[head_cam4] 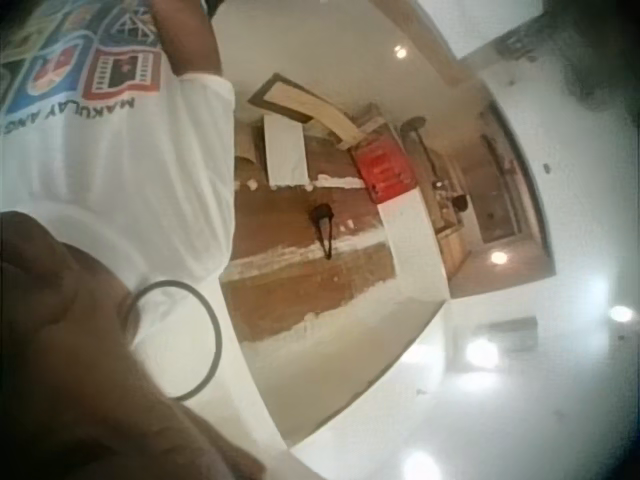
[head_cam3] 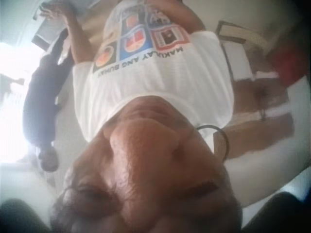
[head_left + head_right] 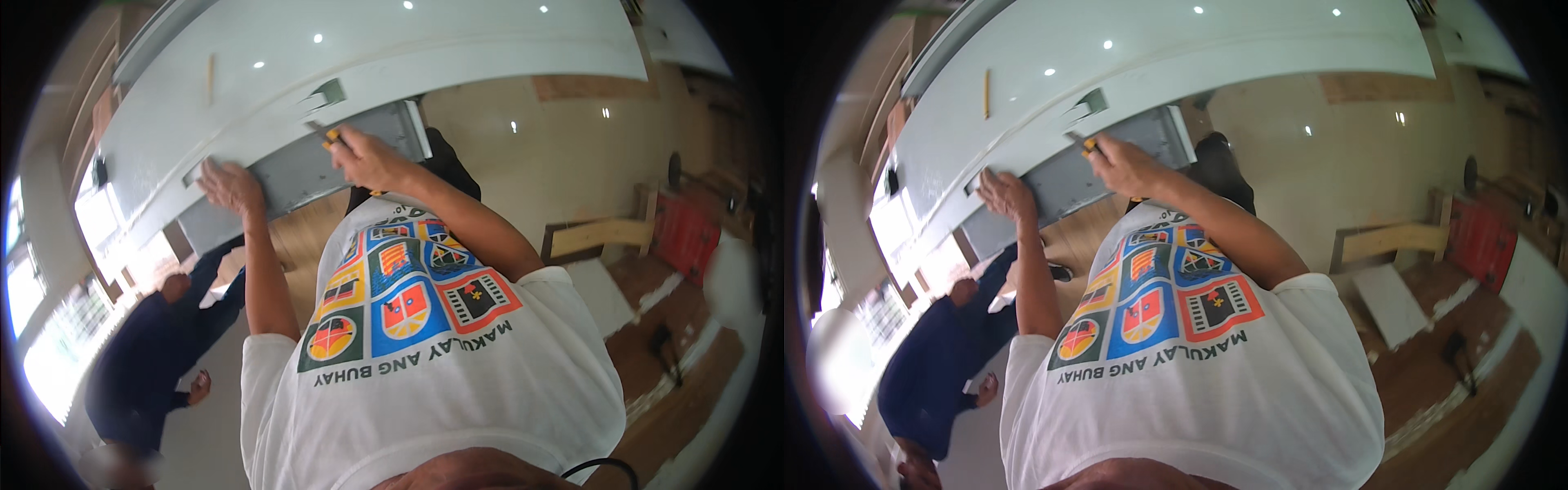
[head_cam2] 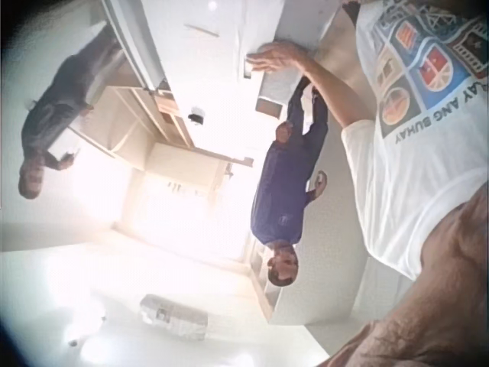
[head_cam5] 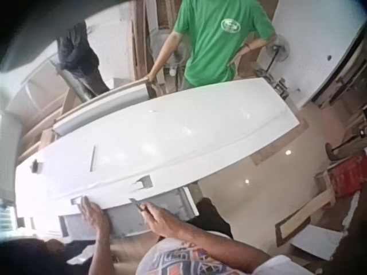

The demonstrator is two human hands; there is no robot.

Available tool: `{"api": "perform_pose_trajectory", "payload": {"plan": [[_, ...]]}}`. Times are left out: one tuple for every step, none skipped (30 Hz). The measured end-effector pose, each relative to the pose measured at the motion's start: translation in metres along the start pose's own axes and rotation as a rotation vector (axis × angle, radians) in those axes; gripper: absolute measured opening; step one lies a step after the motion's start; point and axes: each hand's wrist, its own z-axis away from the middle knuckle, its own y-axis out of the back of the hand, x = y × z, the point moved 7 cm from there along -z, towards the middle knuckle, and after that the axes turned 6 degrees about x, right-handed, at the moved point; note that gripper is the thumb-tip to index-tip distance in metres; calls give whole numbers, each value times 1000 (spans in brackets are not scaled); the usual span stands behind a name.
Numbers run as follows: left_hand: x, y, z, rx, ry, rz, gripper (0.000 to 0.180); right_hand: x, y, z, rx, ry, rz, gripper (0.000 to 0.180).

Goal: The person uses a utility knife to cut along the edge of a white cabinet door panel. They repeatedly score and trim the panel while other people stand nearby. The person adjusts the panel position and continues cutting along the marked line.

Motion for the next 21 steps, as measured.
{"api": "perform_pose_trajectory", "payload": {"plan": [[4,2,0,-5,2,4,49,-2,6,-2,-12,-4,-10,23],[5,5,-2,-1,12,1,49,-7,10,-6,-36,-2,-19,22],[4,5,-2,30,-13,-14,48,-13,13,-7,-65,-38,-31,21],[3,3,1,52,-37,-44,48,-14,15,-10,-102,-84,-48,21],[7,4,1,58,-32,-53,48,-15,18,-14,-107,-88,-32,21],[12,7,-2,66,-27,-63,48,-19,18,-22,-113,-88,-16,21],[10,11,-2,79,-16,-43,48,-27,10,-28,-156,-100,-6,21],[10,13,-2,91,-7,-17,48,-36,6,-33,-191,-115,9,22],[8,14,-3,97,15,1,48,-43,3,-40,-220,-133,24,24],[5,16,-2,95,34,16,49,-48,-5,-45,-296,-135,53,25],[7,18,-2,90,35,38,49,-49,-13,-51,-356,-137,74,27],[9,19,-1,91,57,30,48,-49,-19,-57,-412,-139,91,28],[10,21,-3,84,65,18,48,-44,-28,-65,-438,-118,138,33],[10,19,2,63,73,22,47,-43,-37,-71,-461,-77,164,35],[8,22,1,81,53,15,47,-48,-47,-79,-480,-38,186,36],[7,23,9,86,51,7,46,-51,-54,-83,-502,-6,225,37],[9,26,9,114,49,8,46,-57,-60,-89,-520,-9,304,37],[11,26,11,141,46,8,45,-56,-64,-96,-506,59,416,36],[15,25,13,143,58,9,45,-57,-68,-105,-486,136,528,34],[18,25,14,143,65,30,45,-58,-73,-111,-471,216,633,33],[21,25,15,143,72,51,45,-63,-77,-116,-398,314,724,29]]}}
